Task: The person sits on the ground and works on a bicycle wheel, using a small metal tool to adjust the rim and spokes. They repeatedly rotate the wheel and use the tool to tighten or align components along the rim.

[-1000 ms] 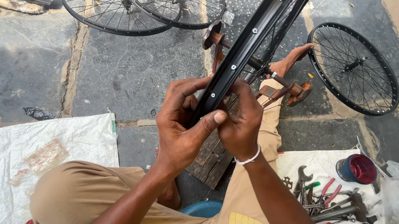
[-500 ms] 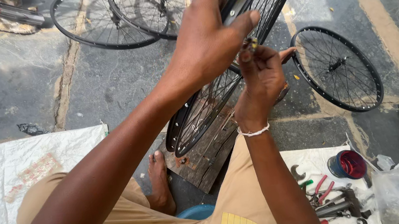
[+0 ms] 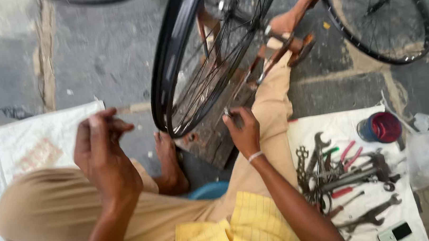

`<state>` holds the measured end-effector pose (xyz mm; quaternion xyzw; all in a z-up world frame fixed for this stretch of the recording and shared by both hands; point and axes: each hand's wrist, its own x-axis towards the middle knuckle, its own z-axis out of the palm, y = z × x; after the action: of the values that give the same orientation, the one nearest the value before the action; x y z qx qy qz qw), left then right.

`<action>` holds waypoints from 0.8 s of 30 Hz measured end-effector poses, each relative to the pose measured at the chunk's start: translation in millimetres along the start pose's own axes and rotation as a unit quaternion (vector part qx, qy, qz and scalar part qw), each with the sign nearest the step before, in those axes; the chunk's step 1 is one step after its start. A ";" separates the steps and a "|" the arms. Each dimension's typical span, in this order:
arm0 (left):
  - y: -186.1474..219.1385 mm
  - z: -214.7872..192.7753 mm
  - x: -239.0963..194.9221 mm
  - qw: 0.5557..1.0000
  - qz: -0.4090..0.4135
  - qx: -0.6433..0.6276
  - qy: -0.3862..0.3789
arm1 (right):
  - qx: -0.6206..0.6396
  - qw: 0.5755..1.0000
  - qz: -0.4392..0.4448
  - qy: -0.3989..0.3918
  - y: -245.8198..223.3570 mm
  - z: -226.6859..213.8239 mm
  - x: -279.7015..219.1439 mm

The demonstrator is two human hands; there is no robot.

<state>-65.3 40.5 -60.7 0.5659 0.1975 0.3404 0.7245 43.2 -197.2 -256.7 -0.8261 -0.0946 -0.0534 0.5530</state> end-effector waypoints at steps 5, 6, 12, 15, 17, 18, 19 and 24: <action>5.1 -3.0 15.4 0.993 -0.114 0.029 -0.001 | -0.137 0.964 -0.213 -0.076 17.4 25.8 11.6; 2.9 -3.8 15.1 0.983 -0.176 0.034 0.022 | -0.151 0.960 -0.221 -0.085 21.1 29.3 11.1; -11.8 -6.3 2.0 0.985 -0.130 0.093 -0.070 | -0.137 0.969 -0.186 -0.088 42.1 44.3 8.3; -15.5 -1.2 -2.0 0.982 -0.117 0.114 -0.090 | -0.134 0.970 -0.186 -0.085 44.1 43.8 9.2; -15.4 0.1 -2.8 0.982 -0.110 0.118 -0.099 | -0.133 0.970 -0.186 -0.086 41.8 42.4 9.2; -15.3 0.1 -2.6 0.982 -0.106 0.120 -0.103 | -0.130 0.971 -0.184 -0.086 40.5 42.1 9.4; -16.1 -0.2 -2.1 0.981 -0.104 0.124 -0.103 | -0.127 0.971 -0.182 -0.087 39.7 41.9 10.5; -15.4 -4.6 -2.9 0.981 -0.105 0.128 -0.097 | -0.127 0.972 -0.178 -0.086 34.7 40.5 6.8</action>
<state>-66.3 39.7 -77.0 0.6604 0.2264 0.1776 0.6936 56.7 -172.0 -302.2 -0.8611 -0.2794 -0.0915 0.4149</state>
